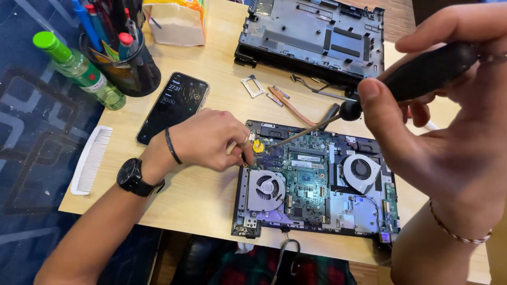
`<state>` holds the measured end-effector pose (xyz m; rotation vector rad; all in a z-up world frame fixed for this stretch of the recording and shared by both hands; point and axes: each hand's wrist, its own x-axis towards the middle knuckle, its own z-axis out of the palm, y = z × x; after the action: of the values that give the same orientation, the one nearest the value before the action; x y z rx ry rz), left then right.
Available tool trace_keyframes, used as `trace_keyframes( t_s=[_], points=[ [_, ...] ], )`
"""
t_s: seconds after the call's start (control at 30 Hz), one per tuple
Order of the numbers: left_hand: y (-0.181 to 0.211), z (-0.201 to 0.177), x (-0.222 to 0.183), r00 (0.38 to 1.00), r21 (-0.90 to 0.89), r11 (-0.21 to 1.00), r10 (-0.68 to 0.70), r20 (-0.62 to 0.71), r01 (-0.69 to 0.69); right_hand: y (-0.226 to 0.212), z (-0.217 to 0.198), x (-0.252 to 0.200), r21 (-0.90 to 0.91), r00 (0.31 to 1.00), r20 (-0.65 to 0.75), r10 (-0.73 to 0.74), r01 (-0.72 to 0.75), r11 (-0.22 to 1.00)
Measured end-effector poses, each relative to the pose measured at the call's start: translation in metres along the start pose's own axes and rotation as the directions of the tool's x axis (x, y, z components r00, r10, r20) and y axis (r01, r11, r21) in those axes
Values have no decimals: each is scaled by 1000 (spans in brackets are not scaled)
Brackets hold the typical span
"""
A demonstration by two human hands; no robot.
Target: Unscrewing and removing internal components from a laptop motherboard using a screwdriver.
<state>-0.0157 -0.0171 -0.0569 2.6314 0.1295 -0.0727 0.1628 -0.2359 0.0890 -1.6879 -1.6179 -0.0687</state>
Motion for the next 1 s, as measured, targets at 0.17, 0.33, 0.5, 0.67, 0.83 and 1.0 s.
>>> trace_keyframes(
  t_s=[0.17,0.33,0.5,0.67,0.83,1.0],
  points=[
    [-1,12,-3,984,105,988,126,-125,-113,8,-7,-9,-31,999,-27,25,-26,999],
    [-1,23,-4,962,262,949,223,-160,-176,14,-13,-16,-64,998,-49,47,-50,997],
    [4,29,-6,972,426,894,204,-114,-137,19,-16,-18,-107,995,-65,69,-76,991],
    [8,27,-6,981,384,915,172,-94,-124,22,-17,-20,-136,995,-68,76,-84,987],
    [11,28,-7,983,400,906,175,-58,-138,28,-21,-23,-167,994,-72,80,-91,982],
    [12,24,-9,947,220,953,254,-195,-210,53,-40,-44,-462,998,-61,-4,-25,887]
  ],
)
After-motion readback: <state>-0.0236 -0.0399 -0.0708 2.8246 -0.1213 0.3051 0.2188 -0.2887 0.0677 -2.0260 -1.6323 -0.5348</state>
